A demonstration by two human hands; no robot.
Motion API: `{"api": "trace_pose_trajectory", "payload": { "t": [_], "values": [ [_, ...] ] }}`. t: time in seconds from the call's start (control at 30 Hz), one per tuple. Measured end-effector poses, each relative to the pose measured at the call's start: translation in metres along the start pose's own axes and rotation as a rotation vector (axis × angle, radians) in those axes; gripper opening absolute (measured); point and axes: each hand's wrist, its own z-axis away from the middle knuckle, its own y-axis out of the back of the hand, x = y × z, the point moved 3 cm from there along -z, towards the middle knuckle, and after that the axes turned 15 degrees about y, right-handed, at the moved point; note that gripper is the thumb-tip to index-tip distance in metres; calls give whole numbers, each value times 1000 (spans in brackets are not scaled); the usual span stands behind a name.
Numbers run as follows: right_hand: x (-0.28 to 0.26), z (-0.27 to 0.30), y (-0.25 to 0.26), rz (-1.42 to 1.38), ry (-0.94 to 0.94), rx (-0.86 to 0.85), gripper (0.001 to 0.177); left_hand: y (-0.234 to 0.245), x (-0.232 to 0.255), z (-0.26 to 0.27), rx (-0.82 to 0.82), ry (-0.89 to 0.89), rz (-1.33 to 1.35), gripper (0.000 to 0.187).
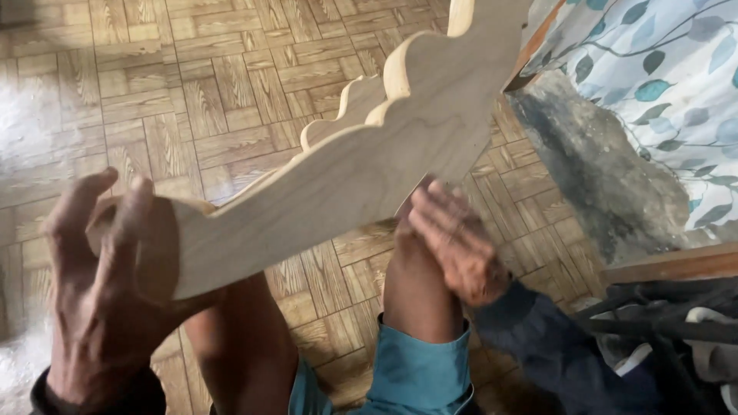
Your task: The person sits on the floor and sands a carved wooden piece using a sanding block. They hold the piece with one hand and rub the sanding block over the curved surfaces and edges, flipping the piece to work on different sides.
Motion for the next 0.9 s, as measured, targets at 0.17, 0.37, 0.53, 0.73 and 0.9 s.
{"api": "trace_pose_trajectory", "payload": {
  "t": [0.17,0.37,0.53,0.73,0.9],
  "values": [
    [10,-15,3,6,-30,-25,35,-4,-8,-11,59,-13,7,110],
    [-29,-34,-5,-167,127,92,70,-3,-5,-12,53,61,-44,103],
    [55,-23,12,222,-73,44,37,-9,-6,-8,78,88,9,108],
    [107,-14,2,189,-4,-54,42,-7,1,-12,68,118,-17,100],
    [67,-19,-8,151,71,-91,34,-4,12,-11,84,89,-21,97]
  ]
}}
